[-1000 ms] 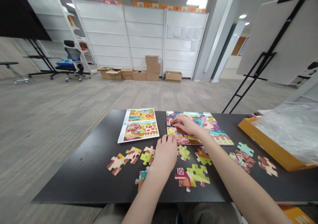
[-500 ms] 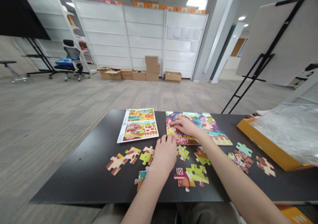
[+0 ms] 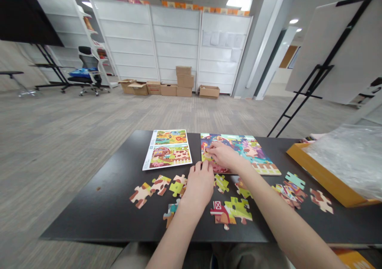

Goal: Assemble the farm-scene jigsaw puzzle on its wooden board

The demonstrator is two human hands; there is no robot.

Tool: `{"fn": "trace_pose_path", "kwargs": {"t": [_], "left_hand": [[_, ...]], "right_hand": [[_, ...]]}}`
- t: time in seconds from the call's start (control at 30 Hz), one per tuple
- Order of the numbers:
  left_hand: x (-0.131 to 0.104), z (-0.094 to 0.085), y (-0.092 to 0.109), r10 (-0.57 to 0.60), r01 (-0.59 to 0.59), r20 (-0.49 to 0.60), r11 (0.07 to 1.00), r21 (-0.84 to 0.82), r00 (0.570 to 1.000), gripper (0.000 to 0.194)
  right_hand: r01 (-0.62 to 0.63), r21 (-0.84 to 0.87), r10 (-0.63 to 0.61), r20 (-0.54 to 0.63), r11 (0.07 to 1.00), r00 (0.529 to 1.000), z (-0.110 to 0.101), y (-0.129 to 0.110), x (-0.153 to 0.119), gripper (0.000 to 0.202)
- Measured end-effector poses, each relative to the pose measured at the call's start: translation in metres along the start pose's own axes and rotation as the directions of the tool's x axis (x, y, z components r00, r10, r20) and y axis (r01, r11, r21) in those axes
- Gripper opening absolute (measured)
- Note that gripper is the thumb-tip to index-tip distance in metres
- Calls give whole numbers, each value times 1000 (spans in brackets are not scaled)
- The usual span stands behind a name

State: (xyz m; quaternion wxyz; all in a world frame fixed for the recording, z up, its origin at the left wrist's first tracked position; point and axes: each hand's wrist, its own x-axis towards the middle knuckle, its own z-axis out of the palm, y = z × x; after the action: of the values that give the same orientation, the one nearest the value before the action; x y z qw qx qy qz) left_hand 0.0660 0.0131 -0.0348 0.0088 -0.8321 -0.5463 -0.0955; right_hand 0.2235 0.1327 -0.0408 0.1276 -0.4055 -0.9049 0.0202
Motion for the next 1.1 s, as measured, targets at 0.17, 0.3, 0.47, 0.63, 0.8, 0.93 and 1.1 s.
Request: {"fn": "trace_pose_path", "kwargs": {"t": [0.17, 0.3, 0.47, 0.63, 0.8, 0.93, 1.1], "left_hand": [[-1, -1, 0, -4, 4, -6, 1000, -3, 1000, 37], [-2, -4, 2, -15, 15, 11, 1000, -24, 1000, 35], [-5, -20, -14, -23, 21, -12, 986, -163, 1000, 36], [-22, -56, -69, -145, 149, 34, 940, -306, 989, 27], [-54, -73, -121, -401, 444, 247, 883, -154, 882, 27], [-66, -69, -133, -458, 508, 306, 855, -107, 835, 44], [-63, -66, -123, -488, 533, 344, 845, -45, 802, 59]], "right_hand": [[9, -55, -8, 26, 998, 1000, 1, -2, 0, 28], [10, -62, -8, 32, 998, 999, 1, -3, 1, 35], [-2, -31, 2, 14, 1000, 1000, 2, -2, 1, 36], [-44, 6, 44, -3, 999, 999, 3, -1, 0, 35], [-22, 61, 26, -57, 998, 998, 3, 1, -1, 30], [2, 81, 12, -172, 997, 985, 3, 6, 2, 27], [66, 180, -6, -316, 982, 949, -7, 2, 4, 28]]}}
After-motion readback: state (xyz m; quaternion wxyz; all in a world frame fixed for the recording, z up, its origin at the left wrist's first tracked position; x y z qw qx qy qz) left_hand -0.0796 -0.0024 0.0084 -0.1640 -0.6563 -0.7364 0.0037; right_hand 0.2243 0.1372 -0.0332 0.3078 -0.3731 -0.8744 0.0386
